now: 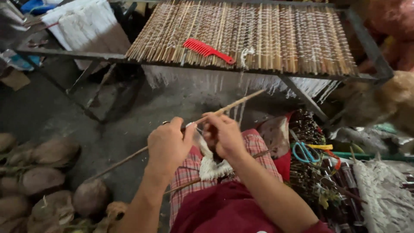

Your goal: Weaving or knotting white strings onto a wooden stick as part of a manual loom process

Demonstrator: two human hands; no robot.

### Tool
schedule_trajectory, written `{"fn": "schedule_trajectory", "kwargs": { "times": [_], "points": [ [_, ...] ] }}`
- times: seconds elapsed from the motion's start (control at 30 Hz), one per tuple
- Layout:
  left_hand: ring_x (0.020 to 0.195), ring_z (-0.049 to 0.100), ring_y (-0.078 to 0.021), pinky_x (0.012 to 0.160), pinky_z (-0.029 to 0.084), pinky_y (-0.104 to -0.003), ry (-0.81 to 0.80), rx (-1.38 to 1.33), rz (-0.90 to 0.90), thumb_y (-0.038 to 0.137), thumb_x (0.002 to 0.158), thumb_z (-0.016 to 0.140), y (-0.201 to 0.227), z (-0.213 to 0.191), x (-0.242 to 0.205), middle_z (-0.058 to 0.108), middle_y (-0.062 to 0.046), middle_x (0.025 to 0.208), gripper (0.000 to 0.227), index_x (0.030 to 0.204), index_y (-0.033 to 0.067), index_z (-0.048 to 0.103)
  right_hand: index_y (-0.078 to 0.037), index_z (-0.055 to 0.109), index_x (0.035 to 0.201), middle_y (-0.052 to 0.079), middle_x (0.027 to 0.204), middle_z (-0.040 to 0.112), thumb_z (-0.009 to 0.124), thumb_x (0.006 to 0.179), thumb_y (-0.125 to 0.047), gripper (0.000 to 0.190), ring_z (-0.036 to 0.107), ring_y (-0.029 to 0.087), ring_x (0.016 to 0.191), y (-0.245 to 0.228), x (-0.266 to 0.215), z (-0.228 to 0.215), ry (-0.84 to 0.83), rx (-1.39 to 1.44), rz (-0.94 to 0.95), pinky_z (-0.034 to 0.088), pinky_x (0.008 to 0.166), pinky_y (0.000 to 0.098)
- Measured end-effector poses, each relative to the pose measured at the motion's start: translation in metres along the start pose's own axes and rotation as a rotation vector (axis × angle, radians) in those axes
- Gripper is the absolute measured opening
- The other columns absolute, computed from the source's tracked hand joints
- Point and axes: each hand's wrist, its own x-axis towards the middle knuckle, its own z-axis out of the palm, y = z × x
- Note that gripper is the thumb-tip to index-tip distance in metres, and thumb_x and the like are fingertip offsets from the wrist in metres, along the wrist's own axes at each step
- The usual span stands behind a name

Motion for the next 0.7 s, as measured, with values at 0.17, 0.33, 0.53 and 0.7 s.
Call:
{"fn": "schedule_trajectory", "kwargs": {
  "times": [0.17, 0.33, 0.53, 0.7],
  "points": [
    [0.071, 0.074, -0.0370, 0.067, 0.058, -0.047, -0.110, -0.015, -0.060, 0.062, 0.098, 0.057, -0.012, -0.028, -0.009, 0.071, -0.015, 0.069, 0.060, 0.087, 0.0061, 0.074, -0.001, 0.069, 0.090, 0.017, 0.061, 0.063, 0.070, 0.098, -0.016, 0.017, 0.059, 0.021, 0.041, 0.003, 0.022, -0.026, 0.005, -0.020, -0.229, 0.052, 0.039, 0.0338],
    [0.069, 0.071, -0.0413, 0.065, 0.057, -0.048, -0.084, -0.090, -0.098, 0.065, 0.097, 0.057, -0.007, -0.022, -0.015, 0.068, -0.017, 0.062, 0.065, 0.075, 0.0055, 0.071, -0.020, 0.072, 0.093, 0.005, 0.082, 0.072, 0.060, 0.066, -0.008, 0.032, 0.072, 0.031, 0.084, 0.028, 0.028, -0.065, -0.116, -1.206, -0.732, 0.058, 0.085, 0.0467],
    [0.056, 0.067, -0.0313, 0.055, 0.052, -0.038, -0.094, -0.089, -0.115, 0.069, 0.097, 0.054, -0.009, -0.014, -0.012, 0.060, -0.009, 0.051, 0.069, 0.061, 0.0110, 0.064, -0.031, 0.078, 0.118, 0.000, 0.088, 0.081, 0.071, 0.089, -0.050, 0.035, 0.075, 0.021, 0.102, 0.107, 0.092, -0.124, -0.203, -1.291, -0.155, 0.056, 0.096, 0.0411],
    [0.046, 0.062, -0.0265, 0.047, 0.050, -0.033, -0.063, -0.119, -0.071, 0.061, 0.099, 0.056, -0.008, -0.012, -0.014, 0.057, -0.007, 0.047, 0.065, 0.060, 0.0103, 0.066, -0.009, 0.078, 0.114, 0.011, 0.066, 0.072, 0.064, 0.098, -0.018, 0.024, 0.064, 0.017, 0.057, 0.035, 0.007, -0.049, -0.308, -0.736, -0.451, 0.058, 0.057, 0.0316]
  ]
}}
